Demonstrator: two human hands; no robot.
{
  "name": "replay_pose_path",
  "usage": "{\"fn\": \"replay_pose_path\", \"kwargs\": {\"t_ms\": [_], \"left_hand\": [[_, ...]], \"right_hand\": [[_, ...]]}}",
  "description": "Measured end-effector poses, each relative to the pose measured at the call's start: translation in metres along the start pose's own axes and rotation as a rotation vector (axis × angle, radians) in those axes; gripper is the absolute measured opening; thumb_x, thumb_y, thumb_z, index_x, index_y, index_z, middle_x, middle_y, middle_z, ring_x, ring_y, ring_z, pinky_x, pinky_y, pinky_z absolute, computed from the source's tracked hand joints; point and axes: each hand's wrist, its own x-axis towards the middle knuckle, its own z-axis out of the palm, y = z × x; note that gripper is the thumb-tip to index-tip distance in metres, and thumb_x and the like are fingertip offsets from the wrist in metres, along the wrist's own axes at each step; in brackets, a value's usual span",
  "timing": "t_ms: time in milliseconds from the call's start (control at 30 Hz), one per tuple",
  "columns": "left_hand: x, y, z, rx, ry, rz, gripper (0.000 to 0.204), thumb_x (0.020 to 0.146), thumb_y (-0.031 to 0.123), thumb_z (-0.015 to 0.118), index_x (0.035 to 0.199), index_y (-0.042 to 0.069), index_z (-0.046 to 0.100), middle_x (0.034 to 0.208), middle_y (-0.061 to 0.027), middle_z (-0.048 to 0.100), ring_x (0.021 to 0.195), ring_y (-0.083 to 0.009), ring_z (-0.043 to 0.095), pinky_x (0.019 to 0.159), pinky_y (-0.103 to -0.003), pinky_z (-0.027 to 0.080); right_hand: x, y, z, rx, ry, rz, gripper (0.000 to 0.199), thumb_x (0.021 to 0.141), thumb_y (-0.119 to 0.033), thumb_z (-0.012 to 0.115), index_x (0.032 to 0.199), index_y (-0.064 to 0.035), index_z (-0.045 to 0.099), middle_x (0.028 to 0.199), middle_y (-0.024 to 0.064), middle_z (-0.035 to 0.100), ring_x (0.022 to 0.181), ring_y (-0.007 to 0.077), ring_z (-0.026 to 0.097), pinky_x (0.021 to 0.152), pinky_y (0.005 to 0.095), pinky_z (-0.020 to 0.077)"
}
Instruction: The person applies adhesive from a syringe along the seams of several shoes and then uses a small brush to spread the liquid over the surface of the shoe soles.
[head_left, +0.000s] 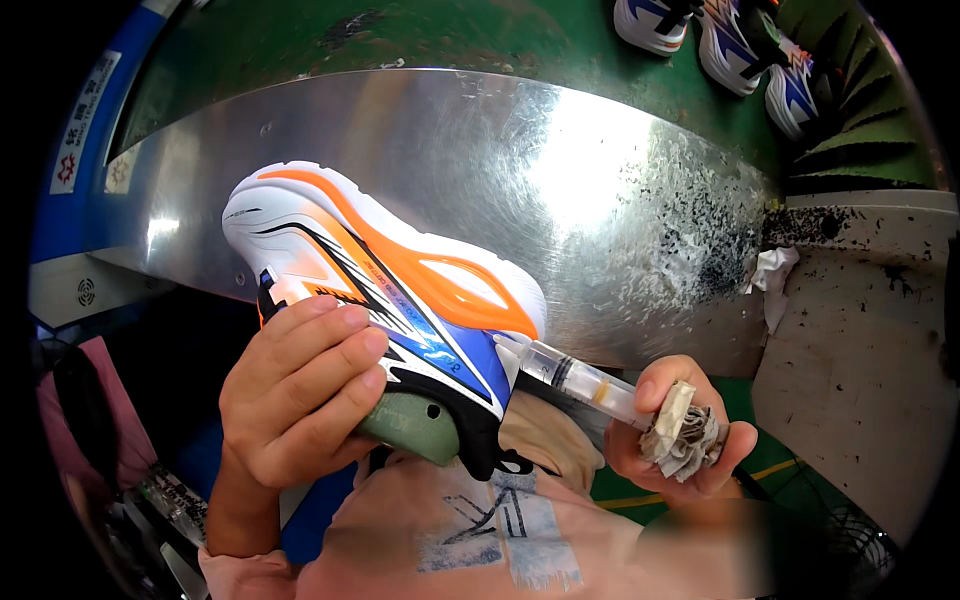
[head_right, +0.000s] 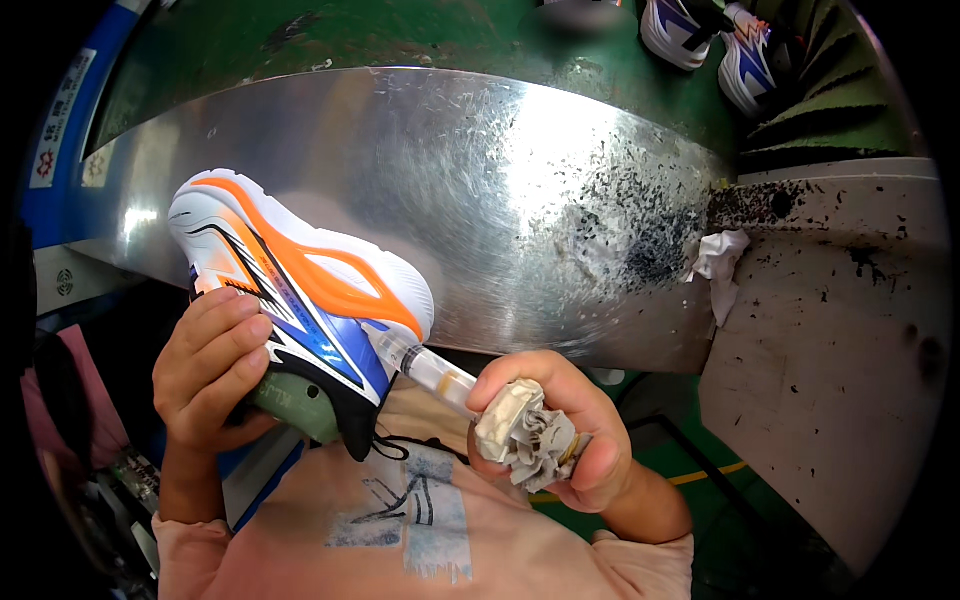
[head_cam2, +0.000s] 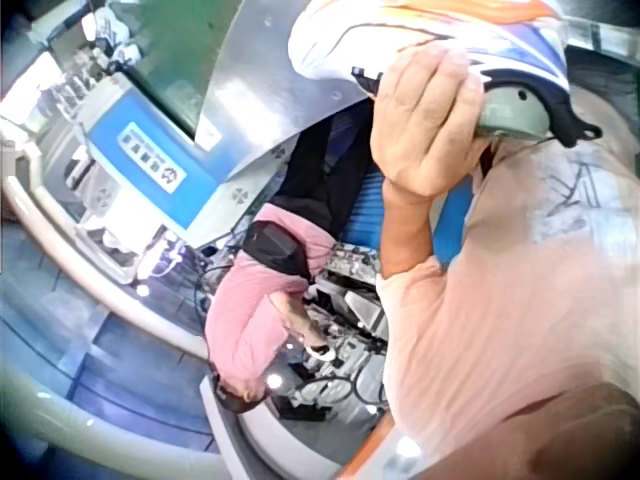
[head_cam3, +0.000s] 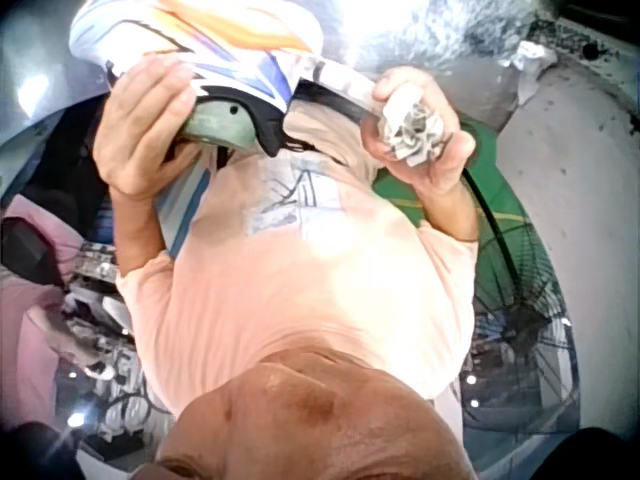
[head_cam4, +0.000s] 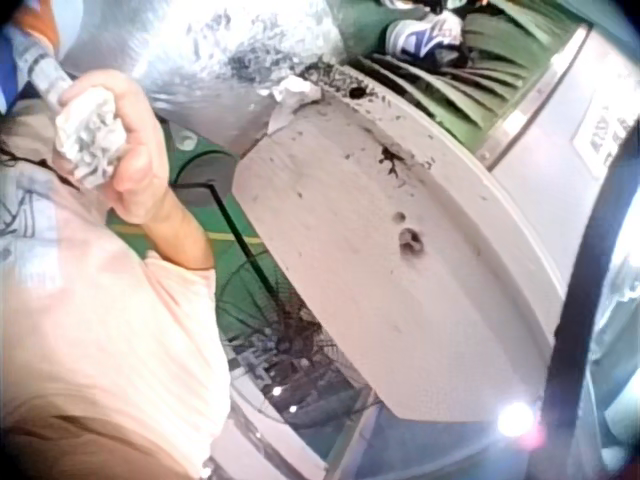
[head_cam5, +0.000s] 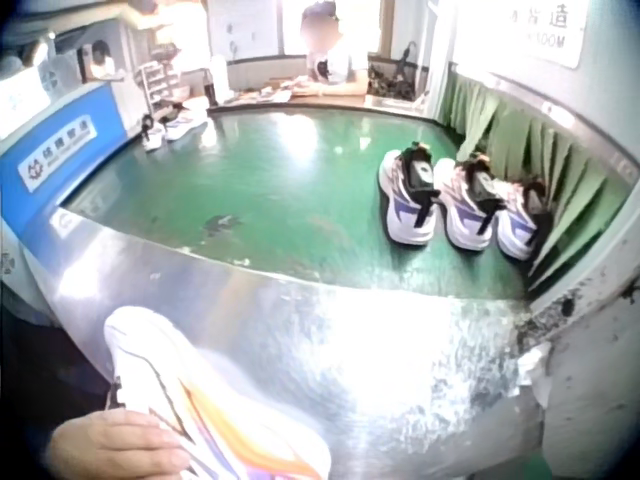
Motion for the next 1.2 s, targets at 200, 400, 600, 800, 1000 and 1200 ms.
{"fn": "replay_pose_path", "kwargs": {"t_ms": [200,400,600,800,1000,1200], "left_hand": [[0.012,-0.002,-0.003,-0.010,-0.062,0.013,0.026,0.079,0.019,0.067,0.094,0.000,0.062,0.096,-0.0167,0.067,0.091,-0.0344,0.066,0.085,-0.047,0.052],[0.023,-0.004,-0.004,0.025,-0.089,0.021,0.034,0.077,0.025,0.070,0.095,-0.002,0.062,0.095,-0.0185,0.067,0.091,-0.0355,0.065,0.086,-0.048,0.051],[0.046,-0.007,-0.007,0.023,-0.193,0.023,0.040,0.070,0.024,0.075,0.096,-0.003,0.062,0.097,-0.0192,0.066,0.095,-0.0372,0.064,0.088,-0.048,0.050],[0.085,-0.021,-0.004,0.139,-0.308,0.176,0.049,0.065,0.028,0.079,0.099,-0.004,0.063,0.093,-0.0184,0.065,0.085,-0.0342,0.064,0.076,-0.039,0.051],[0.112,-0.012,0.005,0.282,-0.456,0.265,0.053,0.071,0.037,0.073,0.102,-0.005,0.061,0.083,-0.0155,0.060,0.068,-0.0309,0.057,0.059,-0.037,0.046],[0.101,0.033,0.024,0.282,-0.334,-0.147,0.032,0.081,0.017,0.065,0.102,-0.005,0.057,0.071,-0.0173,0.057,0.060,-0.0336,0.057,0.056,-0.037,0.044]], "right_hand": [[-0.004,-0.001,-0.011,0.022,0.021,0.015,0.091,0.075,-0.070,0.055,0.122,0.0064,0.038,0.084,0.0075,0.053,0.069,0.0089,0.049,0.057,0.0208,0.0396],[-0.006,0.001,-0.013,0.023,0.041,0.014,0.093,0.076,-0.068,0.056,0.124,0.0086,0.036,0.090,0.0083,0.055,0.074,0.0078,0.050,0.062,0.0209,0.0414],[-0.011,0.011,-0.017,0.048,0.062,-0.033,0.092,0.078,-0.068,0.054,0.127,0.0065,0.035,0.094,0.0075,0.054,0.080,0.0083,0.050,0.068,0.0224,0.0423],[0.000,0.026,-0.008,0.058,0.246,-0.176,0.088,0.078,-0.074,0.047,0.121,0.0014,0.036,0.069,0.0053,0.048,0.057,0.0080,0.042,0.049,0.0202,0.0306],[-0.004,0.032,-0.013,0.123,0.228,-0.248,0.089,0.080,-0.073,0.047,0.127,0.0013,0.033,0.074,0.0057,0.049,0.061,0.0079,0.039,0.053,0.0208,0.0312],[-0.012,0.025,-0.007,0.149,0.291,-0.276,0.092,0.076,-0.073,0.052,0.128,0.0001,0.033,0.079,0.0065,0.051,0.065,0.0078,0.041,0.057,0.0208,0.0330]]}}
